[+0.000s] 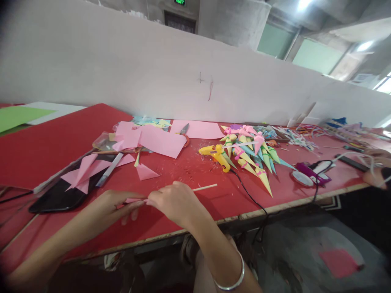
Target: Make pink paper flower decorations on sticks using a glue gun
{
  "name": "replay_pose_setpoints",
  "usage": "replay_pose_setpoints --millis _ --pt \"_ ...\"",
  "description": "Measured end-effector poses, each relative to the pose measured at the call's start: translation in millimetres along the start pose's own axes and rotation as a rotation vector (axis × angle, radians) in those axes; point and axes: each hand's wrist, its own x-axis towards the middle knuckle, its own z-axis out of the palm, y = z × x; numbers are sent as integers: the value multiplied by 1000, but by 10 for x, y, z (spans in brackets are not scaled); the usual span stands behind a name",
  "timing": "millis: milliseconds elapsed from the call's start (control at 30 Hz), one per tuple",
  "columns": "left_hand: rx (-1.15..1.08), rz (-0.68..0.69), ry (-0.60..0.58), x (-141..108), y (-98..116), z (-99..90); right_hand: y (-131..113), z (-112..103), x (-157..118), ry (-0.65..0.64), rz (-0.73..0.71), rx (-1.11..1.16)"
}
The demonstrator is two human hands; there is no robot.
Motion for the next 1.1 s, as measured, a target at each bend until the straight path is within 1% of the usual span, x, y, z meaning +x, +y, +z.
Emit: replay_pose_setpoints --millis 67,167,233,300,333,400,500,567,600,633,700,800,867,933,1000,1100 --pt "162 71 55 18 -40 32 2 -11 -24 -33 72 46" --pt "450 244 141 31 -116 80 14 -36 -70 -41 195 175" --pt "556 351 171 30 -146 99 25 -38 -93 -59 221 302" --pt "605 402 178 28 -152 104 32 -22 -101 -75 222 360" --pt "620 388 176 27 -147 100 32 -10 -97 -74 223 341" --pt "628 284 160 23 -127 84 24 15 -75 -47 196 227" --pt "519 124 69 16 -93 49 7 46 -24 6 66 44" --pt "416 96 -24 16 -87 38 -1 56 0 8 13 -7" --pt "409 107 -41 20 -92 40 -3 58 4 0 11 -14" --pt "437 129 -31 27 -102 47 -3 57 3 -11 20 -14" --pt "544 188 42 43 -125 75 -3 46 -11 -34 57 1" --pt "710 352 183 54 -129 114 5 8 -41 -63 137 57" --pt "794 491 272 46 -99 120 24 -24 -55 -74 189 153" --pt "850 590 347 34 -63 115 59 -52 -63 -83 222 312" --pt "851 647 370 28 -47 112 103 -68 -71 -113 217 479" --pt "762 662 341 35 -75 119 144 -68 -82 -159 133 636"
